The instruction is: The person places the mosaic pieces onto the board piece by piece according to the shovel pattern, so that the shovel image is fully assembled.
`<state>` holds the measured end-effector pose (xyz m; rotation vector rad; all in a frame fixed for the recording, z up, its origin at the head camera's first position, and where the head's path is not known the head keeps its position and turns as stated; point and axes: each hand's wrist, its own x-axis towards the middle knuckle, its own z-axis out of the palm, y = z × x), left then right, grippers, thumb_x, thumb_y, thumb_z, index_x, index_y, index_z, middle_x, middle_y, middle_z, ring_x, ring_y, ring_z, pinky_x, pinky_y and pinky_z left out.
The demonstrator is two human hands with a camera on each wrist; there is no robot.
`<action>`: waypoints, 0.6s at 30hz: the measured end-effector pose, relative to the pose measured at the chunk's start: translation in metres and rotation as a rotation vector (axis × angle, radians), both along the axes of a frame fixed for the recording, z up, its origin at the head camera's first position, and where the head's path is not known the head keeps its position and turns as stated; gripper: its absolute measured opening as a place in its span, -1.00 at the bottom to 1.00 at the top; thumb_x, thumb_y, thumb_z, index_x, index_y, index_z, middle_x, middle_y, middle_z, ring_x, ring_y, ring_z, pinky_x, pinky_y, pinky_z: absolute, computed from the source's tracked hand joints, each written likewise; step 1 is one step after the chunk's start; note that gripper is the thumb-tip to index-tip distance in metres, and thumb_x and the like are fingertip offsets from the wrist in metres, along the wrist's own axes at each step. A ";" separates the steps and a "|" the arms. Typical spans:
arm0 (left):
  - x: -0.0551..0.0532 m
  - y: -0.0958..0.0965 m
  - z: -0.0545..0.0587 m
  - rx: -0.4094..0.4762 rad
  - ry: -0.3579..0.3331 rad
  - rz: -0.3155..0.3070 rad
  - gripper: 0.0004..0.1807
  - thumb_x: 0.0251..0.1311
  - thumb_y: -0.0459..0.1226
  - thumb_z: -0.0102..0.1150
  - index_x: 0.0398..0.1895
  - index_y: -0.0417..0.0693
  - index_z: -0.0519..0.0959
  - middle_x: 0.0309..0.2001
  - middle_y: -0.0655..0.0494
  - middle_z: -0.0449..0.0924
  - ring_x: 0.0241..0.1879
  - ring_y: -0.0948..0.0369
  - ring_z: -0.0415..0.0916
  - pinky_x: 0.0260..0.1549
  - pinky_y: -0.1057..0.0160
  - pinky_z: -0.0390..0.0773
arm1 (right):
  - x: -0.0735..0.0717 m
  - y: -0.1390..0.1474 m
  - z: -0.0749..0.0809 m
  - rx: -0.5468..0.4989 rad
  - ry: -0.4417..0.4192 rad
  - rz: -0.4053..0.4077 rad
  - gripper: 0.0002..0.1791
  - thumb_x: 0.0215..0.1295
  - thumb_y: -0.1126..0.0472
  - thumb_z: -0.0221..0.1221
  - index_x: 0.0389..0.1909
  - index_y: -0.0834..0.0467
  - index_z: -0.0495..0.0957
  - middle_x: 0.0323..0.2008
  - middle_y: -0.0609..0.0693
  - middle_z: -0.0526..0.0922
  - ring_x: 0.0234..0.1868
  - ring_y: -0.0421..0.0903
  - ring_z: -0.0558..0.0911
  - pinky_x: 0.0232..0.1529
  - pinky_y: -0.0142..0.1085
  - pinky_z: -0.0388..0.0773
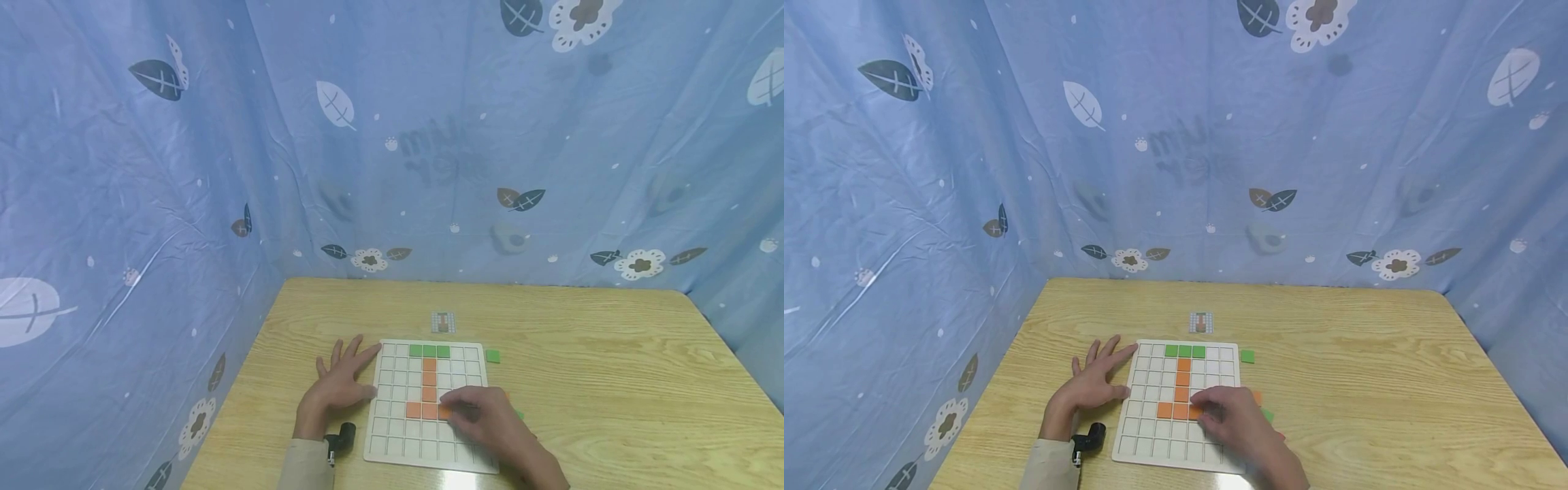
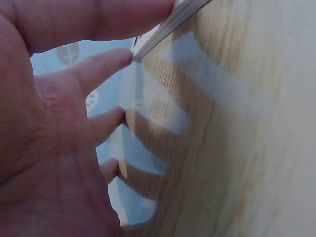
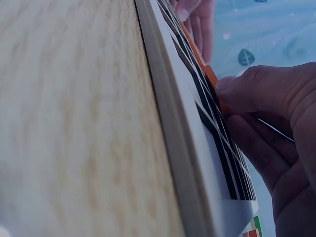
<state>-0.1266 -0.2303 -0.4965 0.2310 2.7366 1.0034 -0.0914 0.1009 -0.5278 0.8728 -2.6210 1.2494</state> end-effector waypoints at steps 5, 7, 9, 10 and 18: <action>0.000 -0.001 -0.001 0.003 0.000 -0.002 0.03 0.00 -0.25 0.38 0.70 0.21 0.36 0.80 -0.18 -0.06 0.76 -0.41 -0.45 0.46 -0.70 -0.60 | 0.000 -0.001 0.000 -0.011 0.036 0.008 -0.64 0.14 0.43 0.50 -0.10 -0.03 0.85 -0.09 -0.25 0.88 0.02 -0.22 0.83 0.08 -0.24 0.80; 0.000 -0.001 -0.001 0.005 0.001 -0.002 0.03 -0.01 -0.25 0.38 0.70 0.21 0.36 0.80 -0.18 -0.06 0.75 -0.41 -0.45 0.46 -0.71 -0.60 | 0.000 -0.001 0.000 -0.019 0.047 0.013 -0.63 0.13 0.44 0.50 -0.10 -0.01 0.85 -0.10 -0.24 0.89 0.01 -0.23 0.84 0.07 -0.24 0.80; 0.000 -0.001 0.000 0.005 0.000 -0.002 0.04 -0.01 -0.25 0.38 0.70 0.22 0.36 0.80 -0.17 -0.06 0.75 -0.41 -0.45 0.46 -0.71 -0.60 | 0.001 -0.001 0.000 -0.021 0.050 0.016 -0.63 0.13 0.44 0.49 -0.09 0.00 0.85 -0.10 -0.23 0.89 0.01 -0.23 0.84 0.07 -0.25 0.80; 0.000 -0.001 0.000 0.005 0.001 -0.001 0.04 -0.01 -0.25 0.38 0.70 0.22 0.36 0.80 -0.17 -0.06 0.75 -0.41 -0.45 0.45 -0.71 -0.60 | 0.001 -0.001 0.000 -0.024 0.052 0.017 -0.63 0.13 0.45 0.49 -0.09 0.01 0.85 -0.10 -0.22 0.89 0.01 -0.23 0.84 0.07 -0.25 0.80; -0.001 -0.001 -0.002 -0.002 0.002 -0.001 0.04 -0.01 -0.24 0.38 0.70 0.21 0.36 0.80 -0.17 -0.06 0.76 -0.41 -0.45 0.45 -0.71 -0.60 | 0.001 -0.002 0.001 0.003 0.045 0.000 -0.64 0.13 0.43 0.51 -0.08 0.03 0.85 -0.08 -0.20 0.89 0.03 -0.18 0.85 0.10 -0.21 0.80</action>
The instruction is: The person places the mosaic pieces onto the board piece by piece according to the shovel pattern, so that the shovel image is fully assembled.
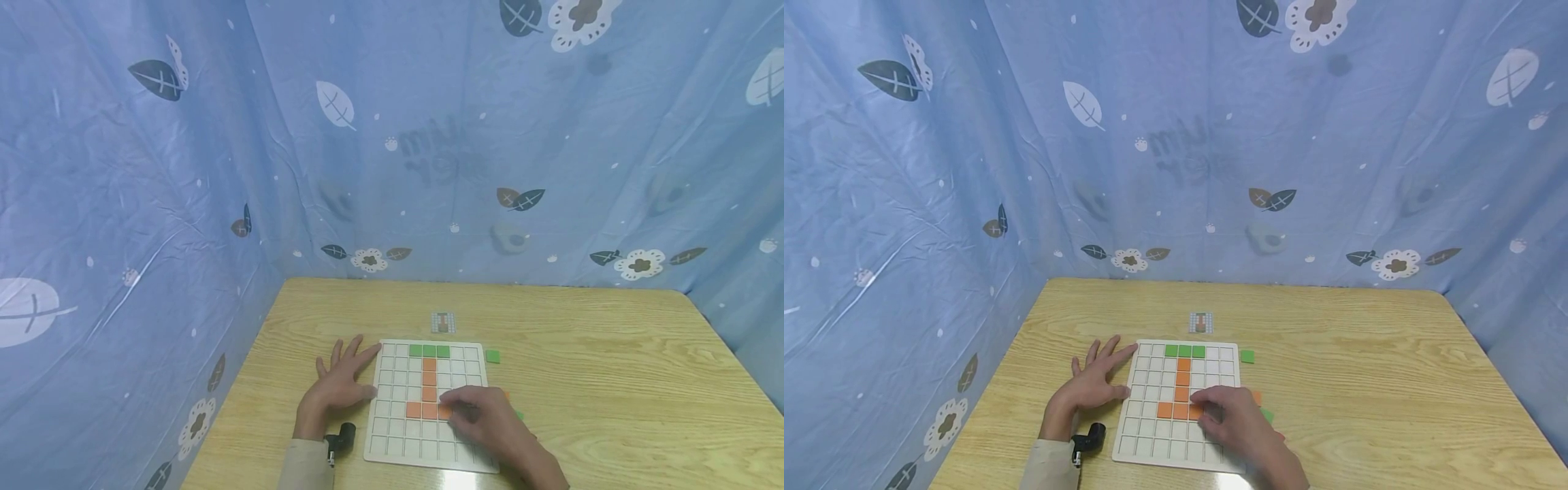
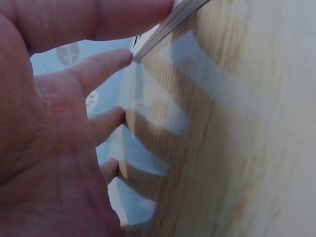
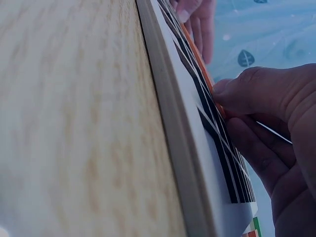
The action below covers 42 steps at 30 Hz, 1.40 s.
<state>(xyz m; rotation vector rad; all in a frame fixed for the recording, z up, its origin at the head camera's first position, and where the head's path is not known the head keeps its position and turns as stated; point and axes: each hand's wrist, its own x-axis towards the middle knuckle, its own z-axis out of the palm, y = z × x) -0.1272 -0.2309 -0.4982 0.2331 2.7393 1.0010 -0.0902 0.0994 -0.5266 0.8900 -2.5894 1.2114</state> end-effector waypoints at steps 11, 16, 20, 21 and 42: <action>0.001 0.001 0.000 -0.007 -0.005 0.006 0.03 0.00 -0.21 0.40 0.70 0.23 0.36 0.80 -0.16 -0.07 0.76 -0.41 -0.44 0.46 -0.70 -0.59 | 0.001 -0.001 0.002 0.011 -0.027 -0.018 -0.67 0.18 0.38 0.52 -0.06 0.00 0.85 -0.06 -0.21 0.89 0.05 -0.16 0.84 0.11 -0.20 0.80; 0.001 0.001 0.002 0.011 -0.003 0.006 0.01 0.03 -0.22 0.41 0.70 0.23 0.36 0.80 -0.18 -0.08 0.75 -0.41 -0.46 0.46 -0.69 -0.63 | 0.002 0.000 0.003 -0.032 -0.048 -0.018 -0.67 0.18 0.37 0.52 -0.05 0.02 0.86 -0.06 -0.20 0.89 0.02 -0.20 0.84 0.09 -0.23 0.81; 0.001 0.000 0.002 0.029 0.008 0.001 0.01 0.04 -0.23 0.38 0.70 0.22 0.36 0.79 -0.23 -0.07 0.74 -0.45 -0.45 0.44 -0.70 -0.66 | 0.002 0.003 0.008 -0.070 -0.101 -0.017 -0.68 0.21 0.36 0.52 -0.04 0.02 0.85 -0.06 -0.17 0.89 0.02 -0.21 0.84 0.09 -0.25 0.81; 0.001 0.000 0.002 0.032 0.012 0.002 0.01 0.04 -0.23 0.38 0.70 0.22 0.36 0.79 -0.24 -0.07 0.74 -0.45 -0.45 0.44 -0.70 -0.66 | 0.001 0.004 0.010 -0.078 -0.119 -0.018 -0.69 0.22 0.36 0.52 -0.03 0.03 0.85 -0.06 -0.16 0.89 0.02 -0.20 0.84 0.09 -0.25 0.81; -0.002 -0.001 -0.004 -0.018 0.003 0.000 0.02 0.04 -0.19 0.40 0.71 0.27 0.35 0.81 -0.14 -0.08 0.76 -0.40 -0.44 0.46 -0.71 -0.57 | -0.044 0.064 0.065 -0.195 0.002 -0.147 -0.65 0.30 0.29 0.53 0.08 0.01 0.82 -0.02 -0.03 0.89 0.02 -0.28 0.83 0.15 -0.60 0.64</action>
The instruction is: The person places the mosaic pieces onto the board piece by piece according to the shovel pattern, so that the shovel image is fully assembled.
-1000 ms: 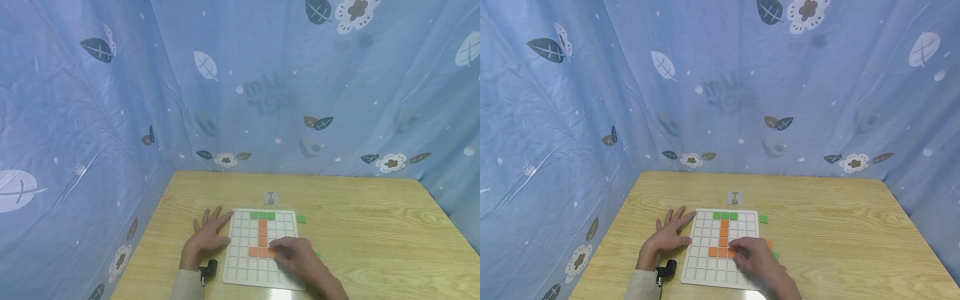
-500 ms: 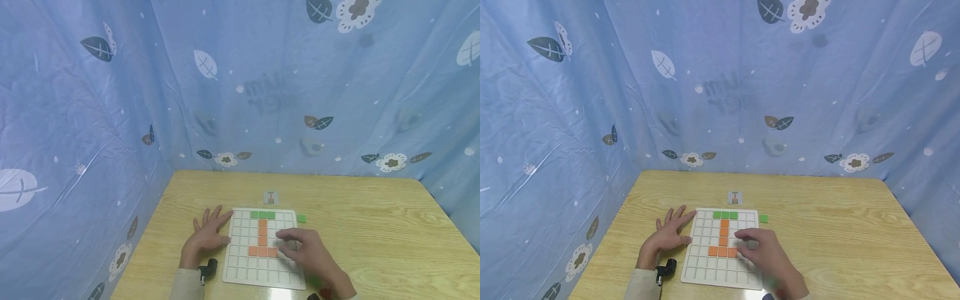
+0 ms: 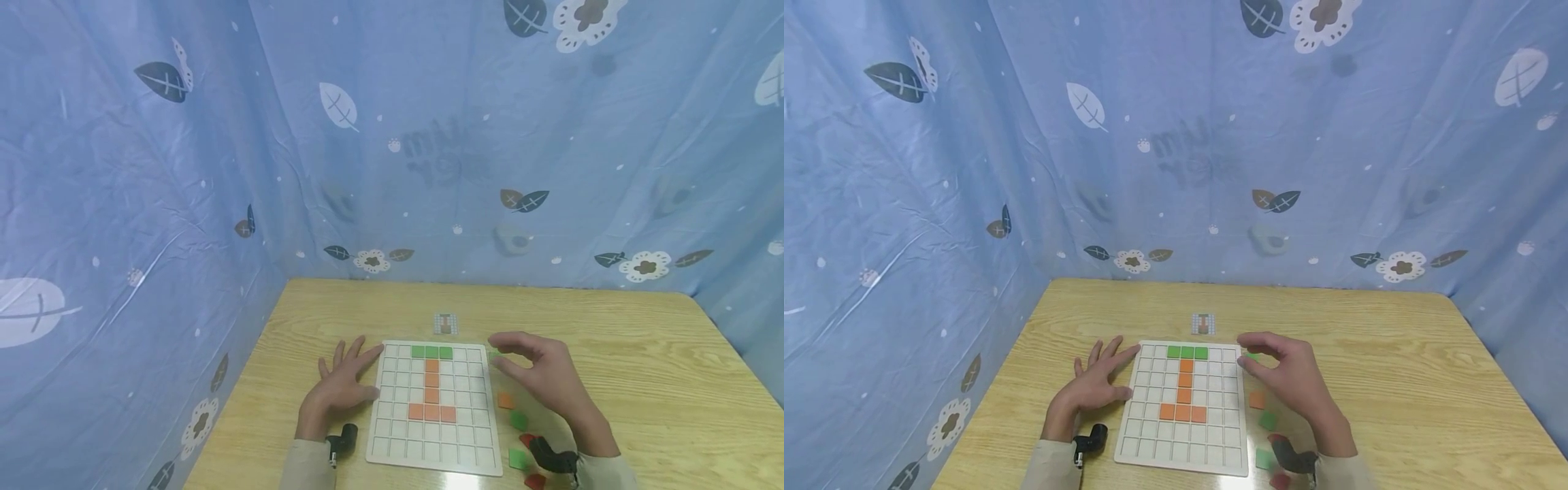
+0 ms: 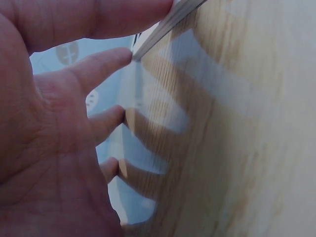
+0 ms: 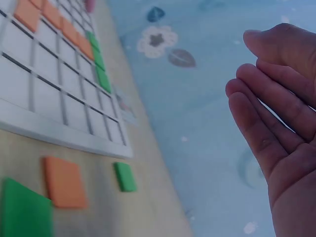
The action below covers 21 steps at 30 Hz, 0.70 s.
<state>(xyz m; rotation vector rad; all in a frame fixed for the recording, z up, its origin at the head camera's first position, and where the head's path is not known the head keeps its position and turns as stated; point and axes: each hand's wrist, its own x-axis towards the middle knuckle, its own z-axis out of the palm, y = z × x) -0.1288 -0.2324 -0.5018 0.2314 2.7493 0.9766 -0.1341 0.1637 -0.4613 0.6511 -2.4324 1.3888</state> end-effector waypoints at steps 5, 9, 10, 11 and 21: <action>0.001 0.001 0.002 0.015 0.006 0.001 0.03 0.02 -0.20 0.41 0.70 0.25 0.36 0.80 -0.16 -0.06 0.76 -0.41 -0.43 0.45 -0.72 -0.57 | -0.008 0.008 0.007 -0.045 -0.028 0.000 -0.66 0.32 0.32 0.50 0.10 0.07 0.81 -0.02 0.05 0.89 0.04 -0.32 0.81 0.17 -0.62 0.63; 0.002 0.001 0.003 0.018 0.005 0.000 0.02 0.03 -0.21 0.40 0.70 0.23 0.36 0.80 -0.16 -0.06 0.76 -0.41 -0.43 0.46 -0.72 -0.57 | -0.012 0.011 0.006 -0.057 -0.064 -0.001 -0.66 0.33 0.31 0.50 0.11 0.09 0.81 0.01 0.12 0.88 0.05 -0.32 0.81 0.17 -0.60 0.64; 0.002 0.001 0.003 0.018 0.003 0.000 0.01 0.03 -0.21 0.40 0.70 0.23 0.36 0.80 -0.16 -0.06 0.76 -0.41 -0.43 0.46 -0.71 -0.57 | -0.013 0.012 0.006 -0.056 -0.074 -0.003 -0.66 0.34 0.29 0.50 0.11 0.09 0.81 0.02 0.13 0.88 0.06 -0.34 0.81 0.16 -0.60 0.63; 0.002 0.001 0.003 0.017 0.003 0.000 0.02 0.03 -0.21 0.40 0.70 0.23 0.36 0.80 -0.16 -0.06 0.76 -0.41 -0.43 0.46 -0.71 -0.57 | -0.014 0.012 0.005 -0.055 -0.087 -0.006 -0.66 0.34 0.28 0.50 0.12 0.08 0.81 0.02 0.13 0.88 0.07 -0.35 0.80 0.16 -0.60 0.64; 0.002 0.001 0.002 0.018 0.003 0.002 0.03 0.00 -0.22 0.36 0.70 0.23 0.36 0.80 -0.16 -0.07 0.76 -0.41 -0.44 0.46 -0.71 -0.58 | -0.023 0.017 -0.007 -0.019 -0.170 -0.016 -0.64 0.37 0.19 0.49 0.17 0.08 0.79 0.09 0.06 0.86 0.10 -0.11 0.84 0.19 -0.50 0.68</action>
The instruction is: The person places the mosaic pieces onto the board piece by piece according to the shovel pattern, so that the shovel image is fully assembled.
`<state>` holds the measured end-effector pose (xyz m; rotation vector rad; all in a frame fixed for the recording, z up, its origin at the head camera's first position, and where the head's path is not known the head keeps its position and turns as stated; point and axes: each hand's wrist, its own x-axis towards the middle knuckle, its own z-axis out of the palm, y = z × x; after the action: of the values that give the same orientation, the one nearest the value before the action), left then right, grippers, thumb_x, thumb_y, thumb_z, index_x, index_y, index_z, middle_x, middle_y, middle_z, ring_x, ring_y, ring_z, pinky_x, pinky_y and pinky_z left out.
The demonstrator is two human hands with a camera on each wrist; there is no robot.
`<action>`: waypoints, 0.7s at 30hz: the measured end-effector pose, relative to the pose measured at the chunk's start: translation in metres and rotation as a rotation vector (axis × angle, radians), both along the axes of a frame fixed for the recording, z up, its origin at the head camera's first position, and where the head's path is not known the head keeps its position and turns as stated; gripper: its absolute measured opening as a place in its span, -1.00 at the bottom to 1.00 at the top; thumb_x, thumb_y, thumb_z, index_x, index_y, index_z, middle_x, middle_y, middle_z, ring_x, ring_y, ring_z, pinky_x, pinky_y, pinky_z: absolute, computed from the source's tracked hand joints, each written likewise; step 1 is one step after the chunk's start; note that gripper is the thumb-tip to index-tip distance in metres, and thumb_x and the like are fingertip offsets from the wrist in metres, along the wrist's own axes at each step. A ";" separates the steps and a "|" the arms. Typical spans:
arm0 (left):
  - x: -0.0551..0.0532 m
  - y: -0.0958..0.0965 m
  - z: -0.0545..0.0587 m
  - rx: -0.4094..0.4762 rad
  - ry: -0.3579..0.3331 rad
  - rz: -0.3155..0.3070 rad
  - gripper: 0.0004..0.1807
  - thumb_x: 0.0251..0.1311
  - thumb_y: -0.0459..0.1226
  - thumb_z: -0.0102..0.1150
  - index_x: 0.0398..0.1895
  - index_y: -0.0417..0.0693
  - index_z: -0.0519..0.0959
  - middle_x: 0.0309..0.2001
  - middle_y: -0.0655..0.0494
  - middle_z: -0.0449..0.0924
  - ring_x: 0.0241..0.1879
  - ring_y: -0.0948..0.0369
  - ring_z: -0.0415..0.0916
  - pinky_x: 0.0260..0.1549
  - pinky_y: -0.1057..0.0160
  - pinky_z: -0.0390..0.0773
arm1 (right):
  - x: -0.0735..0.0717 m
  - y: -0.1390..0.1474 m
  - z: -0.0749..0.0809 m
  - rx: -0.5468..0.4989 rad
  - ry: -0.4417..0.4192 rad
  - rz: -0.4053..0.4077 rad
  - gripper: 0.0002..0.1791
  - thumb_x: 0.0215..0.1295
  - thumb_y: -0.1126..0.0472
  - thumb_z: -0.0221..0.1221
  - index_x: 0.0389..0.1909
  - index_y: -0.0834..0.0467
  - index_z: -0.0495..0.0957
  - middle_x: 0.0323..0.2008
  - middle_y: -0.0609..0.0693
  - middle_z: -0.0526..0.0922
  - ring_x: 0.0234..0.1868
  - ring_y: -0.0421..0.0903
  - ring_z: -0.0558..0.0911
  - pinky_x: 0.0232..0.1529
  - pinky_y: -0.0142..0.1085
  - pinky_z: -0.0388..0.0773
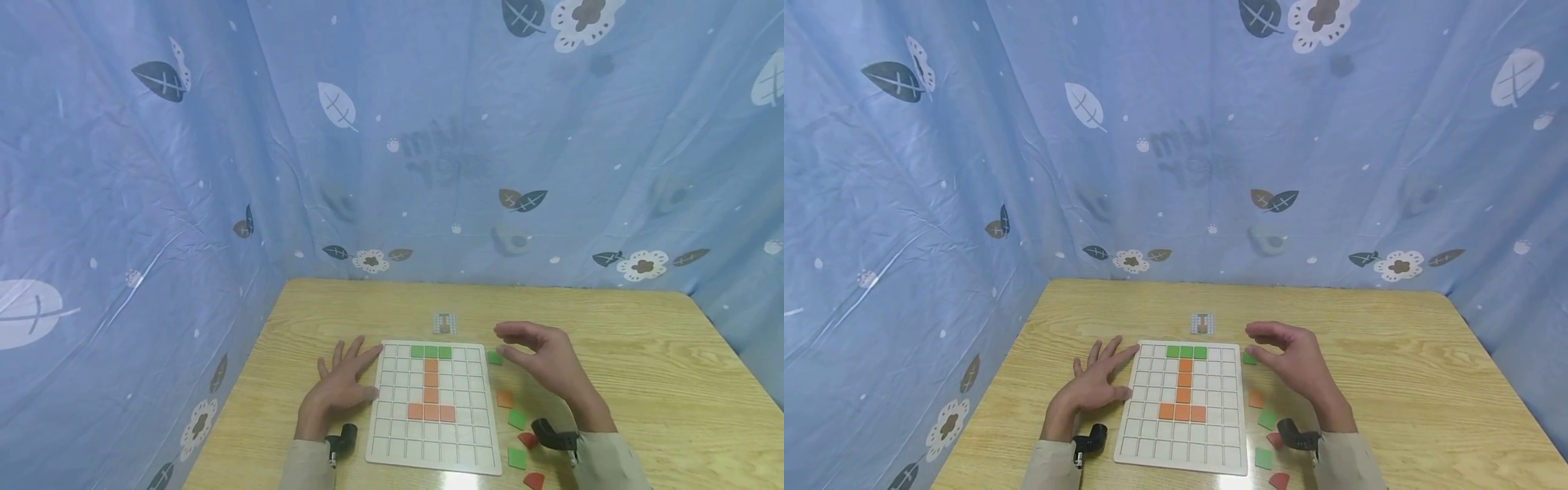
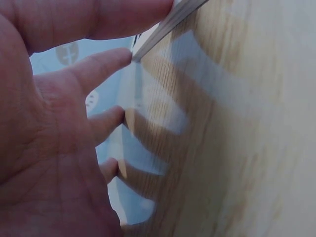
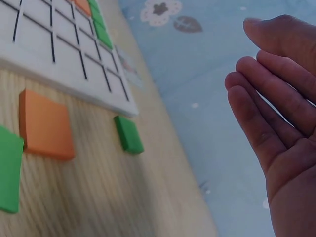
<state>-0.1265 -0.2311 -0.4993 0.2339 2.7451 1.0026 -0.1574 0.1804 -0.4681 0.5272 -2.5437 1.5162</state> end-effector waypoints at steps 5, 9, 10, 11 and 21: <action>0.000 0.001 0.001 -0.001 -0.005 0.003 0.03 -0.01 -0.22 0.37 0.70 0.23 0.36 0.80 -0.15 -0.07 0.76 -0.40 -0.45 0.46 -0.70 -0.59 | -0.007 0.003 -0.009 -0.003 -0.009 0.024 -0.63 0.38 0.20 0.48 0.18 0.12 0.78 0.11 0.08 0.85 0.11 0.02 0.84 0.18 -0.52 0.67; -0.001 0.001 0.001 -0.001 -0.006 0.008 0.03 -0.01 -0.22 0.38 0.69 0.24 0.37 0.80 -0.15 -0.07 0.76 -0.40 -0.45 0.47 -0.70 -0.59 | -0.012 0.007 -0.017 -0.011 -0.018 0.048 -0.63 0.39 0.22 0.48 0.18 0.17 0.77 0.12 0.09 0.85 0.12 0.03 0.84 0.19 -0.53 0.66; -0.001 0.001 0.001 -0.002 -0.006 0.008 0.03 -0.01 -0.22 0.38 0.70 0.24 0.37 0.80 -0.15 -0.07 0.76 -0.40 -0.45 0.46 -0.70 -0.59 | -0.013 0.007 -0.019 -0.012 -0.021 0.054 -0.63 0.38 0.22 0.48 0.17 0.18 0.77 0.12 0.10 0.85 0.12 0.03 0.84 0.19 -0.52 0.66; -0.001 0.001 0.001 -0.002 -0.005 0.008 0.04 -0.01 -0.22 0.38 0.70 0.24 0.37 0.80 -0.15 -0.07 0.76 -0.40 -0.45 0.46 -0.70 -0.59 | -0.014 0.008 -0.021 -0.010 -0.025 0.060 -0.62 0.38 0.22 0.48 0.18 0.19 0.77 0.12 0.10 0.85 0.13 0.04 0.84 0.20 -0.49 0.68; -0.001 0.000 0.000 0.003 0.000 -0.007 0.02 0.02 -0.22 0.39 0.70 0.21 0.36 0.80 -0.18 -0.08 0.75 -0.42 -0.45 0.45 -0.72 -0.59 | -0.026 0.017 -0.037 0.013 -0.110 0.066 -0.59 0.34 0.22 0.51 0.19 0.19 0.77 0.14 0.13 0.84 0.13 -0.01 0.84 0.15 -0.42 0.72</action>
<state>-0.1275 -0.2314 -0.4989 0.2437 2.7411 1.0048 -0.1831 0.1975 -0.5049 0.5493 -2.6449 1.5945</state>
